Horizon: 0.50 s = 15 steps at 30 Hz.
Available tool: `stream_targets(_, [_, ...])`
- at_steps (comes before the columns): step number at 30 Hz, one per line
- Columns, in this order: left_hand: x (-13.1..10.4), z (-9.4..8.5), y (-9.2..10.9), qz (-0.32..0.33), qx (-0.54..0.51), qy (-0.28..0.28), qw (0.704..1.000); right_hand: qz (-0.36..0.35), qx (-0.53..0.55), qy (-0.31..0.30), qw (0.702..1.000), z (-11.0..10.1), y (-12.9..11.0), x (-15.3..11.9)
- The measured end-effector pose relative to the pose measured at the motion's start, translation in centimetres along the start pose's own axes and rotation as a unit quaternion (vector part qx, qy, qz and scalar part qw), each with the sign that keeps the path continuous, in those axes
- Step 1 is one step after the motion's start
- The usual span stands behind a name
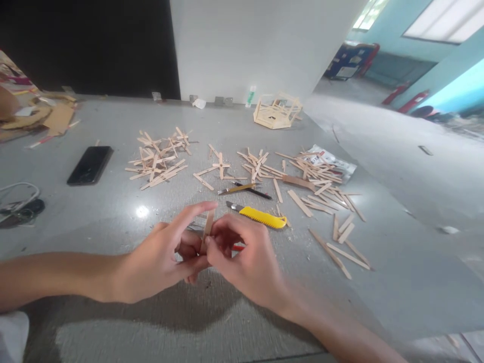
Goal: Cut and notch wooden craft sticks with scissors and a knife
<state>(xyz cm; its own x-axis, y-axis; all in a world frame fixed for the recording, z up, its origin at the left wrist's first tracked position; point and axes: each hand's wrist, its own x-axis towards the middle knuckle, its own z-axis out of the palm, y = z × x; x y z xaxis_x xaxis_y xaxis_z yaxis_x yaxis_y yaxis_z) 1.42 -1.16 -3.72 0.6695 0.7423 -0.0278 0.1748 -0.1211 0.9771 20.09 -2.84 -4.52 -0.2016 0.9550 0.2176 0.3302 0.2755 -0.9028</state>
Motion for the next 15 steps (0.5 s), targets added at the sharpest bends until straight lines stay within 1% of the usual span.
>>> stream_targets(3, [-0.02, -0.07, 0.11, -0.007, 0.008, -0.003, 1.000, -0.043, -0.054, 0.023, 0.997, 0.10, 0.10, -0.06])
stream_targets(6, [-0.03, -0.18, 0.23, -0.010, 0.015, -0.005, 1.000, -0.081, -0.094, 0.030, 0.992, 0.09, 0.17, -0.10])
stream_targets(15, [0.26, -0.45, 0.42, -0.012, 0.039, -0.012, 0.999, -0.142, -0.154, 0.029, 0.977, 0.02, 0.50, -0.31])
